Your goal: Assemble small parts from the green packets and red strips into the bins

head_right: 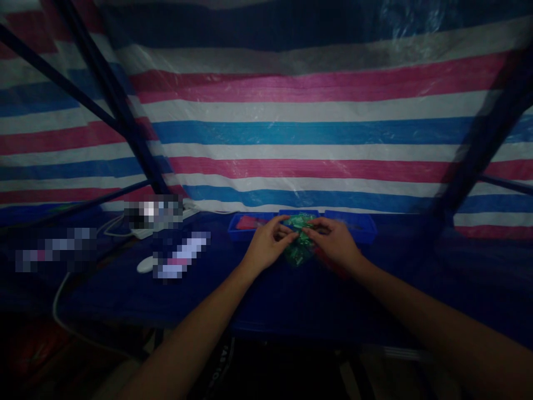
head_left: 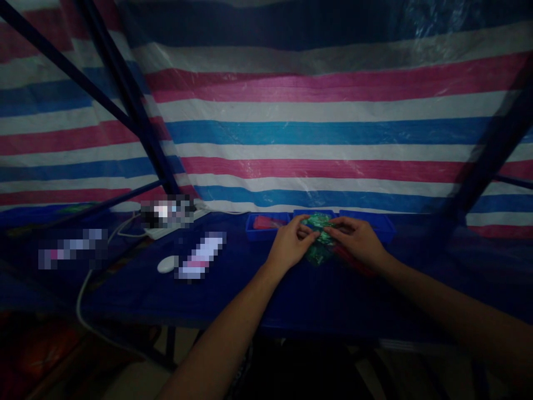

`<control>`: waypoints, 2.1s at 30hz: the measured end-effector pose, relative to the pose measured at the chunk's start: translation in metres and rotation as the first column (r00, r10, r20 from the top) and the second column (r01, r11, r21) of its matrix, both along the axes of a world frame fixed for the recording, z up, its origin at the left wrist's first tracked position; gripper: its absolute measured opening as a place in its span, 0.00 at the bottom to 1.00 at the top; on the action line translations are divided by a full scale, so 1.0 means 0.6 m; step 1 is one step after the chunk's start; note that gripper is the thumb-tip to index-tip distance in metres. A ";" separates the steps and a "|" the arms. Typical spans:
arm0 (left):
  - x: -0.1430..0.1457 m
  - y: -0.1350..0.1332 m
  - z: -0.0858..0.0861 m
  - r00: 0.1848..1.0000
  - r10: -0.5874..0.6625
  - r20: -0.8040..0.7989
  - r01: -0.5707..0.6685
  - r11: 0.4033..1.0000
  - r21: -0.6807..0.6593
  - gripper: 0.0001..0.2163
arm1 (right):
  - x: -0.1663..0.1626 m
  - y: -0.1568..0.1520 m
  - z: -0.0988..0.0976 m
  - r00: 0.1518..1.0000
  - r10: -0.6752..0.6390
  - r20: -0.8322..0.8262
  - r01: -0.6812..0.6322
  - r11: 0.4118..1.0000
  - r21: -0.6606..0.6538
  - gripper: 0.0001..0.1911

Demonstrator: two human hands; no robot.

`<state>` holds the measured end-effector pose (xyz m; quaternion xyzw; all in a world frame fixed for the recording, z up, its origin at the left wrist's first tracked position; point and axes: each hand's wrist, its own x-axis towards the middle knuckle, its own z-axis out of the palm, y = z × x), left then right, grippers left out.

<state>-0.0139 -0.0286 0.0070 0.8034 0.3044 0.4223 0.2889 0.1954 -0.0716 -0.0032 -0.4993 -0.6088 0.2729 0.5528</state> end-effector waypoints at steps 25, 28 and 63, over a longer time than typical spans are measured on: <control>-0.004 -0.004 0.014 0.998 -0.016 -0.055 0.020 0.996 0.087 0.11 | -0.003 -0.007 0.003 0.994 0.015 0.104 -0.021 0.998 0.052 0.18; -0.007 -0.002 0.022 1.000 0.008 -0.028 -0.003 0.980 0.201 0.06 | 0.000 -0.007 0.006 0.989 0.045 0.140 -0.064 0.989 0.132 0.09; 0.000 0.007 -0.003 0.993 -0.108 -0.052 0.107 0.994 -0.025 0.10 | -0.006 -0.013 0.009 0.966 0.029 0.258 -0.100 0.959 0.264 0.08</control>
